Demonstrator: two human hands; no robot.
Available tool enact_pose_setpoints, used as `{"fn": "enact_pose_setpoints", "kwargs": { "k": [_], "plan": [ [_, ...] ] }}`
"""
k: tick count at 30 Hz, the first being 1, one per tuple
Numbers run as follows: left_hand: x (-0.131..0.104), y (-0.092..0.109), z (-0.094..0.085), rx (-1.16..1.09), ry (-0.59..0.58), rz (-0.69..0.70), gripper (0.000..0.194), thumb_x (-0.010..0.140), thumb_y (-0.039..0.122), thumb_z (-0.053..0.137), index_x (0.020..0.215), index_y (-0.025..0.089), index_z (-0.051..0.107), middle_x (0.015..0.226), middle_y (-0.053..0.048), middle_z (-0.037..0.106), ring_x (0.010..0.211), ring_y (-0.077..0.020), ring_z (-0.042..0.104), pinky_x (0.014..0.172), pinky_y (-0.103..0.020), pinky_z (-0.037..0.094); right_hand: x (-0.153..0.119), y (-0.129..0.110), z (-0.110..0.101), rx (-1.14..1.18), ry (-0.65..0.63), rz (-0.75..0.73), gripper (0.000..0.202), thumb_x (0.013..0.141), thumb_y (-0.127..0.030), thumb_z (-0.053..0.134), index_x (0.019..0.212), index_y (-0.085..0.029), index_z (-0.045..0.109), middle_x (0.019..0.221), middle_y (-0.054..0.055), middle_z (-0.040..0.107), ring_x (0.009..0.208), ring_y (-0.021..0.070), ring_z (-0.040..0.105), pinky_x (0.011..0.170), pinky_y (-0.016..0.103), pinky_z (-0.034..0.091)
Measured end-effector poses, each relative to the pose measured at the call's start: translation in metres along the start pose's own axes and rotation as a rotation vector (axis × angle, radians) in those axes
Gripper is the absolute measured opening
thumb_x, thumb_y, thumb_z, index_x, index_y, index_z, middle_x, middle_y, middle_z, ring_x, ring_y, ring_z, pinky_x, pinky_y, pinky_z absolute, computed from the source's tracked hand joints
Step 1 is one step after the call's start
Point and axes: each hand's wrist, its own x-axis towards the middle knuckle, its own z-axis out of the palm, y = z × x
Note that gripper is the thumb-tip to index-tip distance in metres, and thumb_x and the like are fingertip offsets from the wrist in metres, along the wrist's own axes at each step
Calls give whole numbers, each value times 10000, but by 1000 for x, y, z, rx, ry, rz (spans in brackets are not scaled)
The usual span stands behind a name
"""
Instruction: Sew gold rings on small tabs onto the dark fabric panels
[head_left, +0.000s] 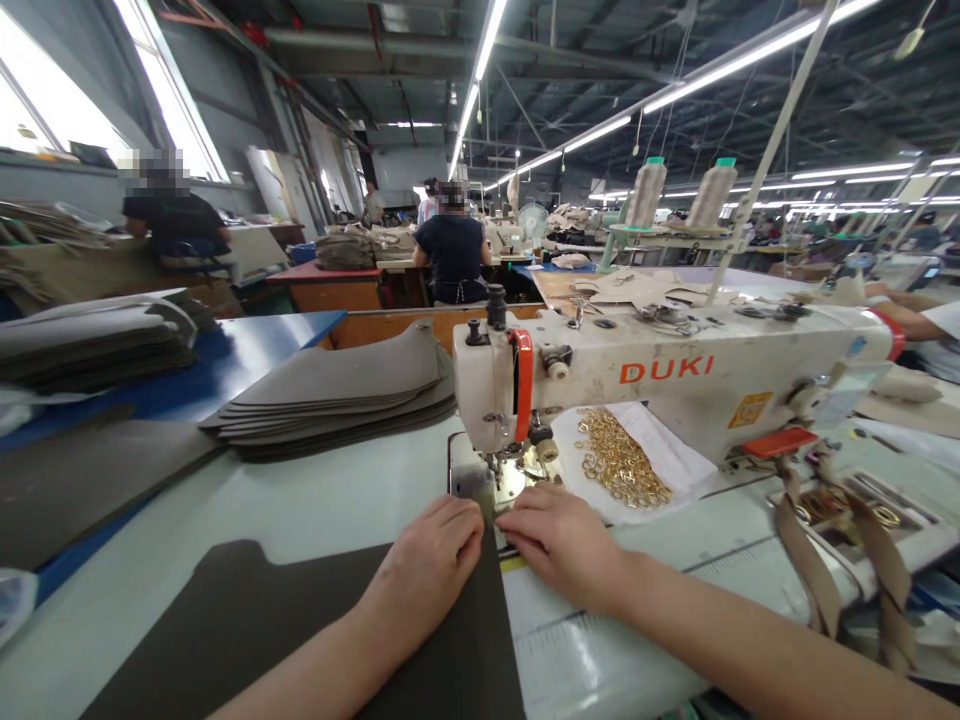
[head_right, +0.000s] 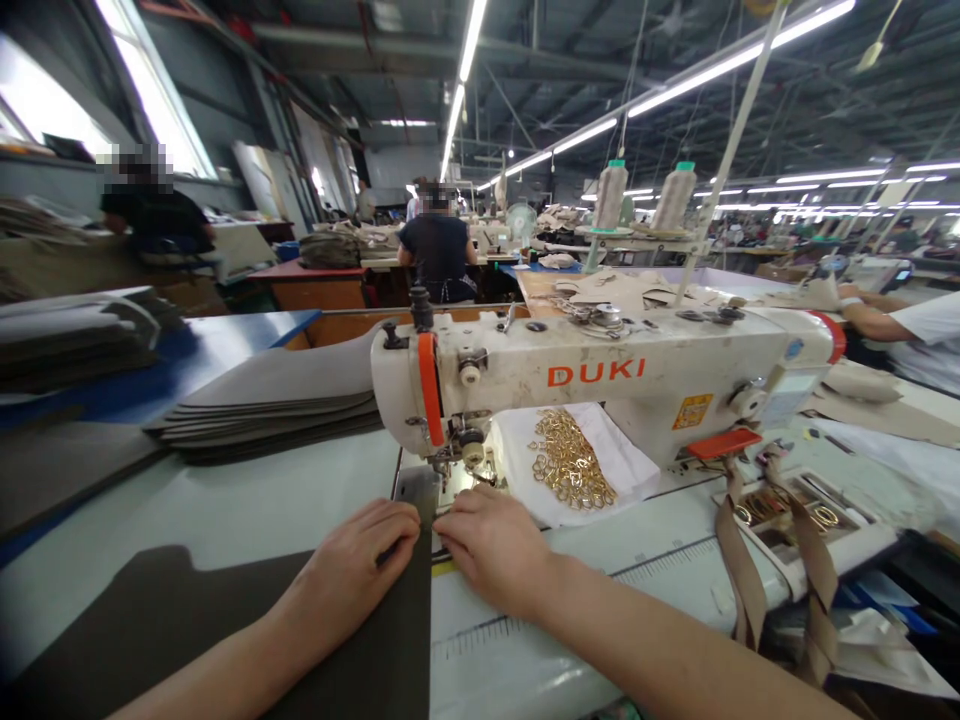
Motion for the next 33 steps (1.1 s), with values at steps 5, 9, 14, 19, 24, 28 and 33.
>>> {"fn": "enact_pose_setpoints", "kwargs": {
  "k": [5, 9, 14, 19, 24, 28, 33],
  "plan": [
    [-1, -1, 0, -18, 1, 12, 214, 858, 99, 401, 721, 194, 536, 716, -19, 620, 688, -158, 584, 667, -281, 519, 0, -1, 3, -173, 19, -114, 203, 933, -195, 440, 913, -194, 643, 833, 42, 619, 825, 187, 517, 726, 279, 418],
    [-1, -2, 0, -11, -10, 16, 210, 866, 105, 421, 721, 189, 547, 722, -18, 622, 692, -161, 584, 665, -285, 520, 2, -2, 2, -225, -2, -133, 194, 929, -183, 443, 864, -185, 625, 806, 38, 606, 797, 184, 509, 714, 283, 418],
    [-1, -3, 0, 17, -24, 44, 212, 873, 100, 431, 717, 183, 547, 714, -21, 617, 683, -163, 573, 657, -287, 517, 2, -2, 6, -244, 5, -152, 198, 935, -189, 438, 854, -182, 619, 803, 35, 603, 783, 182, 508, 692, 282, 421],
    [0, -4, 0, 72, -35, 75, 215, 879, 89, 425, 730, 187, 546, 725, -19, 617, 683, -161, 572, 662, -284, 518, 1, -3, 0, -275, -26, -179, 174, 925, -177, 461, 873, -171, 627, 800, 42, 605, 776, 186, 514, 698, 290, 434],
    [0, -3, 1, 71, -24, 76, 216, 883, 89, 407, 738, 187, 534, 728, -24, 614, 690, -171, 572, 667, -304, 523, -17, -8, -25, -350, -187, -314, 102, 899, -175, 530, 948, -169, 619, 859, 35, 615, 829, 197, 520, 739, 316, 434],
    [0, -2, 3, 72, -8, 81, 225, 889, 91, 387, 741, 193, 523, 720, -17, 607, 691, -165, 572, 678, -300, 521, -31, -14, -35, -375, -257, -444, 227, 905, -196, 522, 1121, -149, 575, 920, 51, 630, 871, 210, 522, 775, 341, 435],
    [0, -2, 3, 78, 7, 95, 236, 890, 78, 370, 745, 191, 518, 717, -21, 612, 681, -169, 574, 670, -305, 522, -25, -17, -21, -347, -178, -386, 178, 902, -224, 516, 1055, -172, 589, 1027, 66, 620, 988, 214, 517, 905, 351, 408]
  ]
}}
